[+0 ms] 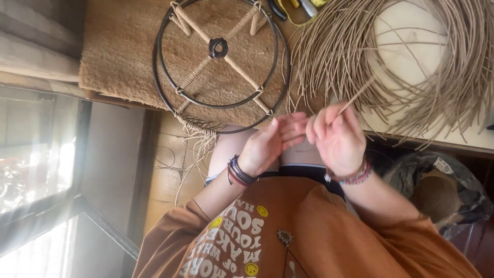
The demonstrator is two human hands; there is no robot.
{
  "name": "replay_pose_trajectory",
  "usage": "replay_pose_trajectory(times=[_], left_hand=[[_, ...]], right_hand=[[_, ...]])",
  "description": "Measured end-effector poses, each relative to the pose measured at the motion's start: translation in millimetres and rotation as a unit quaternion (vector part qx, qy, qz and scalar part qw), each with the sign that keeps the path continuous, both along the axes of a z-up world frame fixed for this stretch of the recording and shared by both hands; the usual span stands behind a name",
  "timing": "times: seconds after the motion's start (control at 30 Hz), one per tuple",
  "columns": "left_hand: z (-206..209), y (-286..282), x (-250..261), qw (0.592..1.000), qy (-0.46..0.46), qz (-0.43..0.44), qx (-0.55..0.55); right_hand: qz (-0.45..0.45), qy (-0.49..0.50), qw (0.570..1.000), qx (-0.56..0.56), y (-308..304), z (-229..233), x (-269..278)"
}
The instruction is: Wrapping and weaving natural fiber strands around a circular metal frame to create a decorative item.
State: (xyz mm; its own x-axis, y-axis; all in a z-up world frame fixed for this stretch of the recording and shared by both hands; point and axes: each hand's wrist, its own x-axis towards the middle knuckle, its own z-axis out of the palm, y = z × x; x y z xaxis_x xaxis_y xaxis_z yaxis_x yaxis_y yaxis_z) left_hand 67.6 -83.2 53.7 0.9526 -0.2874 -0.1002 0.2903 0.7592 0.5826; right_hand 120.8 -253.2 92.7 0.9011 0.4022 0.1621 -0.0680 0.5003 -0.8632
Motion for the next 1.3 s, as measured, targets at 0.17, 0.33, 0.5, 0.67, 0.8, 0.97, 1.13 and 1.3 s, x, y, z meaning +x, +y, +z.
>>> replay_pose_trajectory(times=[0.17,0.33,0.5,0.67,0.8,0.97,1.13,1.3], left_hand=[[-14,21,-4,0.995,-0.019,0.058,-0.076],[12,68,-30,0.984,-0.098,0.141,-0.043],[58,124,-48,0.946,-0.074,0.306,0.077],[29,93,-40,0.936,-0.032,0.327,0.124],[32,8,-30,0.965,0.027,0.244,0.091],[33,-22,-33,0.963,0.033,0.234,0.131],[35,-23,-33,0.958,0.027,0.236,0.161],[35,-15,-34,0.949,-0.007,0.258,0.179]], right_hand=[[-0.01,0.111,0.989,-0.102,-47,-13,-21],[-0.027,0.094,0.971,-0.219,-98,-55,-25],[-0.05,0.058,0.954,-0.289,-127,-71,-29],[-0.08,-0.05,0.937,-0.336,-91,-54,-47],[-0.137,-0.143,0.908,-0.368,-27,-38,-65],[-0.136,-0.164,0.916,-0.34,6,-28,-72],[-0.118,-0.174,0.919,-0.335,4,-32,-73],[-0.081,-0.149,0.933,-0.318,-2,-39,-73]])
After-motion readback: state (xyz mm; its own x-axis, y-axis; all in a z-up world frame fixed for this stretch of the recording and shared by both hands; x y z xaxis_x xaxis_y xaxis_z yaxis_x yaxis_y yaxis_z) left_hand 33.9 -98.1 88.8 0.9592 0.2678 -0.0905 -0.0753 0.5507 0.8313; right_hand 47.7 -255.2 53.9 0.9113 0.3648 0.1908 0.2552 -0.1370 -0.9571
